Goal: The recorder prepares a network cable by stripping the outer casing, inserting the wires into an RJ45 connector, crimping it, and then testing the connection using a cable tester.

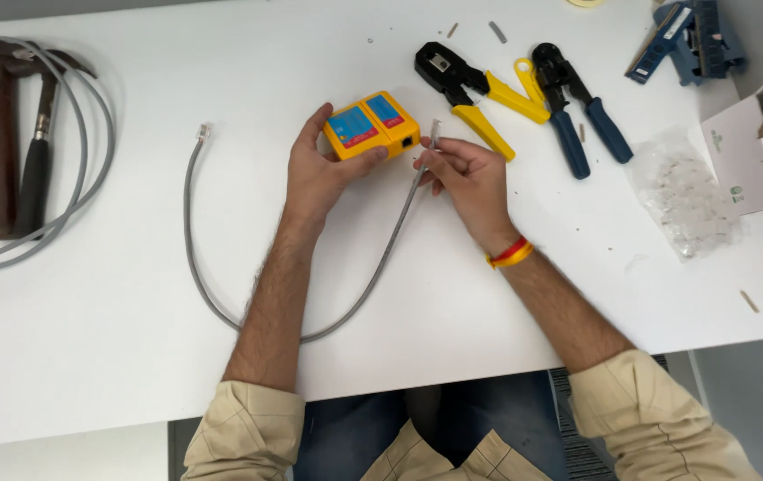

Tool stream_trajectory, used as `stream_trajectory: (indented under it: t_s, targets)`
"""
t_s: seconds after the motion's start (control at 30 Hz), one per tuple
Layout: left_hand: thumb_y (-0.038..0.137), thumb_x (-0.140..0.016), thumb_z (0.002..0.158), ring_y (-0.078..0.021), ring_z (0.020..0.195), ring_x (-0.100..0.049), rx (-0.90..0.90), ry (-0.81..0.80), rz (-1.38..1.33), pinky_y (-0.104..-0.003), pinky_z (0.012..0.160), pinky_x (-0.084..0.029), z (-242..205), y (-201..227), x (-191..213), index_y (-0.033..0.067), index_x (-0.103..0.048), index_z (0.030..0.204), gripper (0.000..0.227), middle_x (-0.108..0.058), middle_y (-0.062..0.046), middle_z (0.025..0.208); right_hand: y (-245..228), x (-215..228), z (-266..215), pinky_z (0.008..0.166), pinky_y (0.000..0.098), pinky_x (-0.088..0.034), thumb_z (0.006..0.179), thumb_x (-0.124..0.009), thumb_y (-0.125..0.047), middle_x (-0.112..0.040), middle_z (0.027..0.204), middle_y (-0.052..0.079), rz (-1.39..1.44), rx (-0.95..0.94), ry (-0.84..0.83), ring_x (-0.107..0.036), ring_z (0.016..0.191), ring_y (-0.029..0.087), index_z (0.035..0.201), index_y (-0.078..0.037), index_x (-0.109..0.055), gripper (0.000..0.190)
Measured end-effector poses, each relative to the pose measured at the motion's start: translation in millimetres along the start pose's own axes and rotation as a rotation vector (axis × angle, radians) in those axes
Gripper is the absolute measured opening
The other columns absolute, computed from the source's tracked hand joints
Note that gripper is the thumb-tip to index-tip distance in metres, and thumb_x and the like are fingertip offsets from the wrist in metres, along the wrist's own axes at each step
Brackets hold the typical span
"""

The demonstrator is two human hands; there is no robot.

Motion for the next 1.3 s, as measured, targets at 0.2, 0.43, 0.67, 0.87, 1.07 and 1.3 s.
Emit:
stream_trajectory:
  t_s: [0.2, 0.43, 0.67, 0.87, 1.07, 1.3]
  targets:
    - [0.025, -0.089, 0.074, -0.0231, 0.110, -0.072, -0.017, 0.053, -0.168, -0.031, 0.077, -0.067, 15, -15, 17, -0.0064, -0.033, 0.151, 0.101, -0.058, -0.023, 0.137, 8, -10, 11, 0.057, 0.0214, -0.049, 0.107, -0.062, -0.025, -0.072, 0.090, 0.005, 0.041, -0.004, -0.044, -0.061, 0.063, 0.007, 0.119, 0.001, -0.067, 0.029]
    - [0.026, -0.088, 0.071, -0.0265, 0.106, -0.074, 0.080, 0.044, -0.011, -0.035, 0.070, -0.062, 10, -9, 4, 0.0012, -0.036, 0.155, 0.102, -0.069, -0.025, 0.133, -2, -8, 14, 0.054, 0.0201, -0.045, 0.106, -0.061, -0.029, -0.073, 0.093, 0.005, 0.073, -0.058, -0.082, -0.059, 0.059, 0.006, 0.116, -0.001, -0.067, 0.030]
    - [0.037, -0.101, 0.064, -0.0326, 0.127, -0.060, -0.377, 0.114, 0.634, -0.039, 0.093, -0.060, 9, -2, 7, -0.0023, -0.039, 0.148, 0.111, -0.043, -0.024, 0.151, -1, -10, 14, 0.051, 0.0201, -0.044, 0.105, -0.063, -0.027, -0.074, 0.095, 0.006, 0.075, -0.050, -0.099, -0.056, 0.058, 0.006, 0.115, -0.002, -0.067, 0.028]
    - [0.038, -0.101, 0.063, -0.0361, 0.126, -0.055, -0.328, 0.139, 0.864, -0.044, 0.105, -0.050, 16, -4, 40, 0.0004, -0.048, 0.145, 0.104, -0.046, -0.019, 0.151, -5, -12, 13, 0.050, 0.0195, -0.043, 0.105, -0.063, -0.026, -0.075, 0.094, 0.006, 0.033, -0.066, -0.098, -0.054, 0.056, 0.004, 0.112, -0.002, -0.068, 0.026]
    - [0.023, -0.085, 0.089, -0.0353, 0.126, -0.052, -0.337, 0.366, 0.946, -0.046, 0.104, -0.053, 13, -9, 64, 0.0050, -0.054, 0.146, 0.067, -0.044, -0.019, 0.156, -9, -14, 12, 0.049, 0.0197, -0.043, 0.104, -0.063, -0.025, -0.076, 0.094, 0.006, 0.025, -0.075, -0.104, -0.054, 0.055, 0.004, 0.110, -0.002, -0.068, 0.024]
    - [0.027, -0.083, 0.084, -0.0445, 0.116, -0.049, -0.301, 0.987, 1.490, -0.058, 0.086, -0.051, 1, -48, 154, -0.0076, -0.062, 0.134, 0.064, -0.048, -0.034, 0.134, -3, -14, 13, 0.049, 0.0196, -0.044, 0.104, -0.063, -0.022, -0.077, 0.094, 0.006, 0.008, -0.079, -0.135, -0.056, 0.055, 0.004, 0.108, -0.002, -0.069, 0.021]
Point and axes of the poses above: each hand's wrist, its own z-axis towards the middle knuckle, its own x-axis out of the back of the hand, y = z × x, the point moved 2 cm from there along z, towards the middle knuckle
